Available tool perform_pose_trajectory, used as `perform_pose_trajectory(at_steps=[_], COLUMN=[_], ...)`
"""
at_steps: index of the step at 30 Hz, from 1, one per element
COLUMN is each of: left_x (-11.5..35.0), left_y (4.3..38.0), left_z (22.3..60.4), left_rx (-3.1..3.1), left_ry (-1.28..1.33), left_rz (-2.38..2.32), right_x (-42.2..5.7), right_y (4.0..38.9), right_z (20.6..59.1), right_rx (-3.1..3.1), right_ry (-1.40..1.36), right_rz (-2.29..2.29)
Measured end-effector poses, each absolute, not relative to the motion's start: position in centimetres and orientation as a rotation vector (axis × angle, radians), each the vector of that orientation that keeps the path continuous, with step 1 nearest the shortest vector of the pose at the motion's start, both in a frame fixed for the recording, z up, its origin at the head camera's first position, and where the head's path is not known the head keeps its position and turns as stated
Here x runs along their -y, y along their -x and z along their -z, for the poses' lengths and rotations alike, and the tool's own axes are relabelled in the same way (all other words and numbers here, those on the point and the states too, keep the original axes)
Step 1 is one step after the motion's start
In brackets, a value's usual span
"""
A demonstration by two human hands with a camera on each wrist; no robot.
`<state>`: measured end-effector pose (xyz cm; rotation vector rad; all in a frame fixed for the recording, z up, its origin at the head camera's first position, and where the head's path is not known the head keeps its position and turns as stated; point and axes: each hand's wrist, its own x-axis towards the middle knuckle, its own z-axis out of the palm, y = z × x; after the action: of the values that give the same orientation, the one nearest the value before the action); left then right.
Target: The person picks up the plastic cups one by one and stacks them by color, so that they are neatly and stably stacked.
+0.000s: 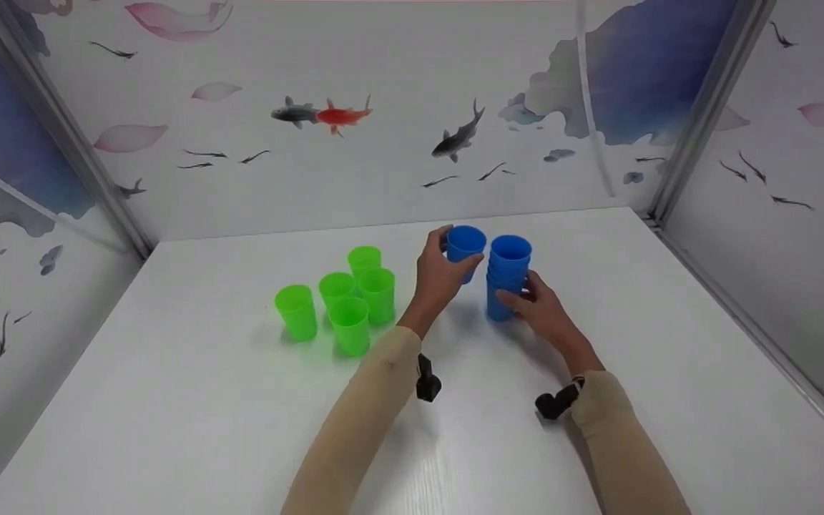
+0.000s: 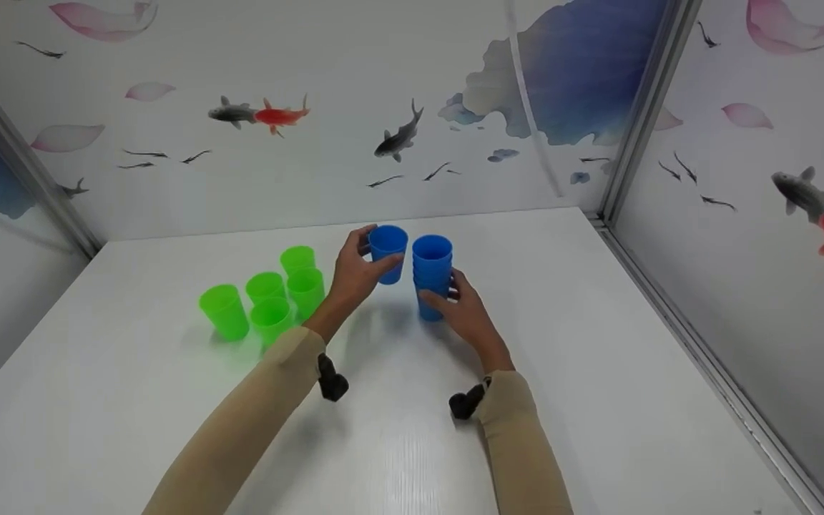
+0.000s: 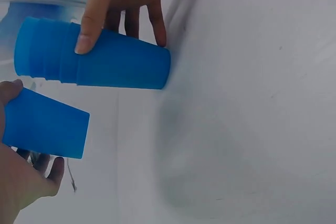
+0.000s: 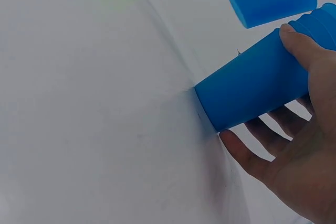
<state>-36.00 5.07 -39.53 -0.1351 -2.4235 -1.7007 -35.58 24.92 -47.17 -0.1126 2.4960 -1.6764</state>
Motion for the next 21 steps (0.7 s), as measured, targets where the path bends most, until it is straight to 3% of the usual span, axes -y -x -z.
perform_pose_trajectory(at_steps=[11,21], left_x=[-5.4,-7.3], left_y=[35.1,34.2], left_z=[34.5,32.7], left_rx=[2.355,2.349], left_ry=[0.318,0.426], left_rz=[1.684,1.68], right_x=[-25.0,-24.8], right_y=[35.7,35.8], right_z=[47.1,47.0], right_rx=[-2.484,-2.474], right_ry=[0.124,0.083], right_rz=[1.688,1.686])
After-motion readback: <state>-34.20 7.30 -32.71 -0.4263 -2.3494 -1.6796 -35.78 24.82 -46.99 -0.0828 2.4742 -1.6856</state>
